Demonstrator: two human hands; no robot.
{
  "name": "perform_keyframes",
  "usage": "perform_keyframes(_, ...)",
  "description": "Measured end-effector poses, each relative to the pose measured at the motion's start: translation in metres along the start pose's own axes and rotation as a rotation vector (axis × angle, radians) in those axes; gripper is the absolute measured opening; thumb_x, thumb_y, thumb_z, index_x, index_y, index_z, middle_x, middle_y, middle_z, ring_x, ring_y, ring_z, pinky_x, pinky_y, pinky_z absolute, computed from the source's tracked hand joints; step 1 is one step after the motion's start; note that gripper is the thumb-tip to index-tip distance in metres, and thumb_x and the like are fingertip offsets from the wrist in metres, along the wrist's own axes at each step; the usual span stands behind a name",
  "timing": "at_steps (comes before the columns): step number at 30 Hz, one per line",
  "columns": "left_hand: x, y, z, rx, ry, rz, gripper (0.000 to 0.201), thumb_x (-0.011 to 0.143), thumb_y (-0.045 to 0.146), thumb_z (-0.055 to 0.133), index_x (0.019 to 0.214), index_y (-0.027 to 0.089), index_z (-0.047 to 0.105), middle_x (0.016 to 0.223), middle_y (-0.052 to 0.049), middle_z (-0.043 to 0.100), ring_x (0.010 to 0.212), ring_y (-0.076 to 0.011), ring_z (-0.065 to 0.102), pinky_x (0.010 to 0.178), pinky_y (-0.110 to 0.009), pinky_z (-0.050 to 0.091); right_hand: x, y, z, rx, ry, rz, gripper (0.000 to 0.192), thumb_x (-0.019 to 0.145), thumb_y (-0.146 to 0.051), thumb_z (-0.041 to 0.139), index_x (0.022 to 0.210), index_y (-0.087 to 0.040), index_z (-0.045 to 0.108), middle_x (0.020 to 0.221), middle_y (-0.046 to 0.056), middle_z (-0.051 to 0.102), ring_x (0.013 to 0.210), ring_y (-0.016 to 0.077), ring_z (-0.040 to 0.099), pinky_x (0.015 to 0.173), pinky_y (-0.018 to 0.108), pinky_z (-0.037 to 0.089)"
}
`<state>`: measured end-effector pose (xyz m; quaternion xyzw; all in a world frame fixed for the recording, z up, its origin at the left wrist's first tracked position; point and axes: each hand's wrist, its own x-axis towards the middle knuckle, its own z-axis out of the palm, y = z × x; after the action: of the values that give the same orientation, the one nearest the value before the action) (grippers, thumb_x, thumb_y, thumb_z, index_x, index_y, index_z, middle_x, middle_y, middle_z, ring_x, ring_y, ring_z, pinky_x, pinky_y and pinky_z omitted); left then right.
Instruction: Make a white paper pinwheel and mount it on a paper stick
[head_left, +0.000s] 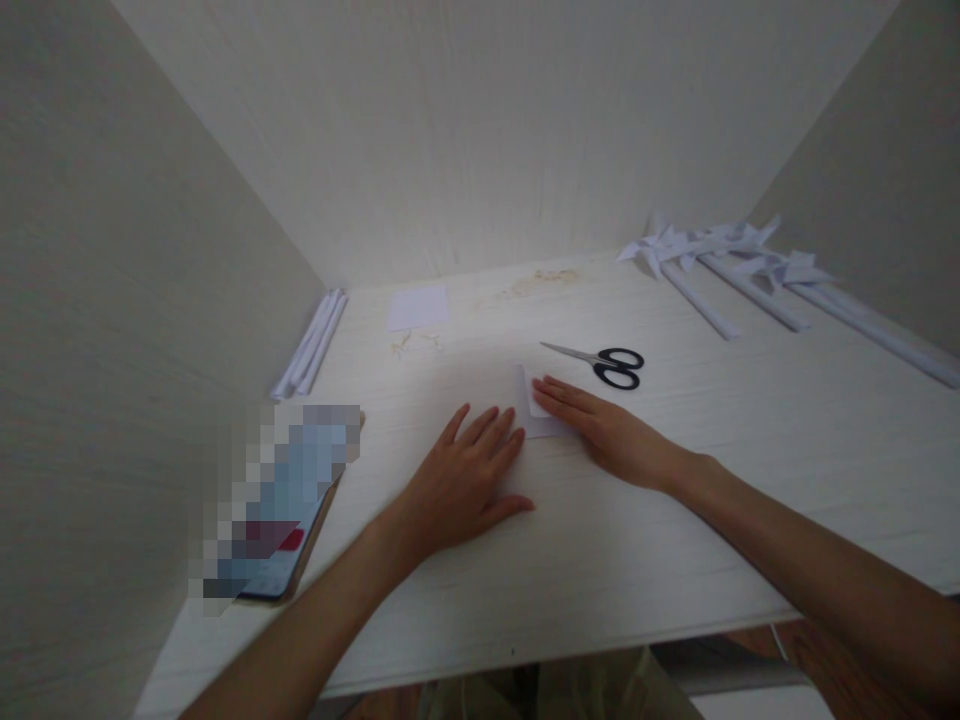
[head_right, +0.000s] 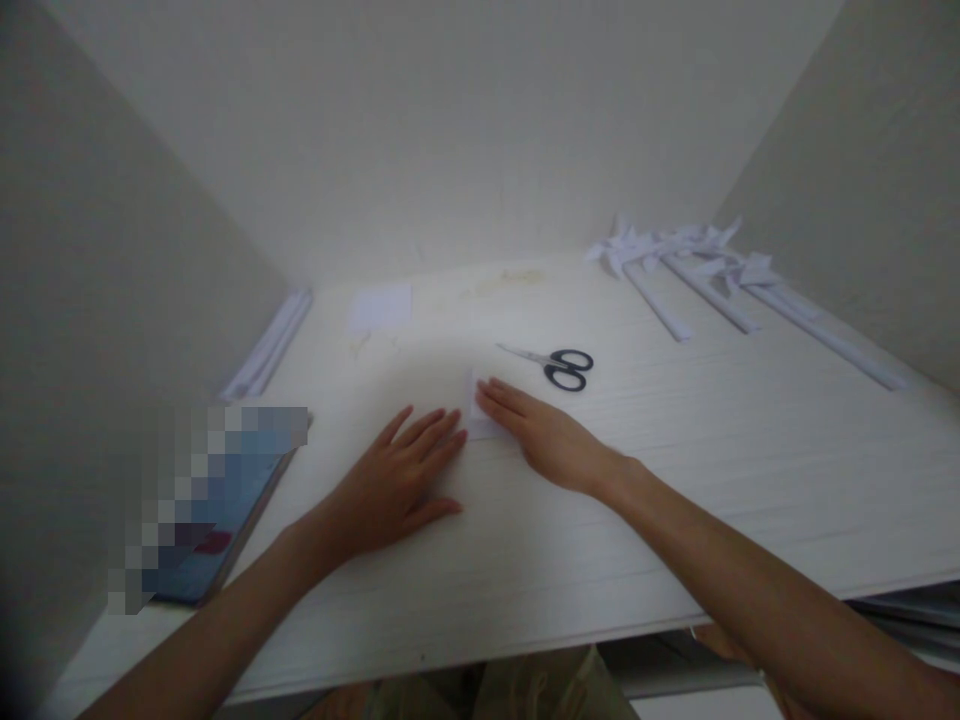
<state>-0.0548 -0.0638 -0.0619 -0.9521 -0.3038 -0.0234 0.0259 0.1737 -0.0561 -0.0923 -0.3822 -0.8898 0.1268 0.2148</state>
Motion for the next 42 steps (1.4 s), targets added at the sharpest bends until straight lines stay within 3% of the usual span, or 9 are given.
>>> perform_keyframes(4, -0.0006, -0.0002, 0.0004, 0.000, -0.003, -0.001, 0.064, 0.080, 0.058, 0.029, 0.124, 0.013, 0.040, 0.134, -0.016, 0.037, 0.124, -0.0281, 0.032, 0.102, -0.047, 0.018, 0.0012, -0.0028, -0.0018, -0.064, -0.060, -0.069, 0.062, 0.071, 0.006, 0.027, 0.131, -0.009, 0.032, 0.139, 0.012, 0.030, 0.131, 0.0138, 0.015, 0.105, 0.039, 0.026)
perform_keyframes(10, -0.0004, 0.0000, -0.0002, 0.004, -0.002, -0.002, 0.064, 0.080, 0.058, 0.029, 0.124, 0.013, 0.040, 0.134, -0.016, 0.037, 0.124, -0.0273, 0.032, 0.102, -0.047, 0.018, 0.0012, -0.0037, -0.0017, -0.133, -0.084, -0.104, 0.059, 0.070, 0.006, 0.029, 0.128, -0.006, 0.037, 0.137, 0.013, 0.033, 0.131, 0.0147, 0.012, 0.105, 0.039, 0.026)
perform_keyframes(21, 0.0002, -0.0004, -0.0003, 0.012, -0.014, 0.001, 0.064, 0.081, 0.057, 0.029, 0.125, 0.012, 0.040, 0.134, -0.016, 0.037, 0.124, -0.0279, 0.032, 0.102, -0.048, 0.018, 0.0019, -0.0050, -0.0035, -0.175, -0.121, -0.122, 0.057, 0.074, 0.005, 0.031, 0.127, -0.010, 0.039, 0.136, 0.011, 0.035, 0.131, 0.0153, 0.013, 0.105, 0.039, 0.026)
perform_keyframes(33, -0.0021, -0.0023, 0.0037, -0.005, 0.123, 0.090, 0.049, 0.084, 0.044, 0.035, 0.114, 0.009, 0.050, 0.124, -0.014, 0.049, 0.116, -0.0246, 0.042, 0.103, -0.043, 0.022, 0.0030, -0.0059, -0.0025, -0.204, -0.110, -0.136, 0.057, 0.074, 0.005, 0.033, 0.128, -0.012, 0.039, 0.135, 0.010, 0.037, 0.130, 0.0166, 0.016, 0.106, 0.042, 0.023)
perform_keyframes(42, -0.0013, -0.0016, 0.0048, -0.031, 0.112, 0.077, 0.046, 0.084, 0.043, 0.037, 0.114, 0.011, 0.050, 0.126, -0.013, 0.048, 0.116, -0.0241, 0.042, 0.102, -0.044, 0.024, 0.0028, -0.0042, -0.0011, -0.219, -0.110, -0.146, 0.053, 0.077, 0.002, 0.033, 0.128, -0.012, 0.038, 0.135, 0.010, 0.037, 0.131, 0.0175, 0.015, 0.105, 0.041, 0.024)
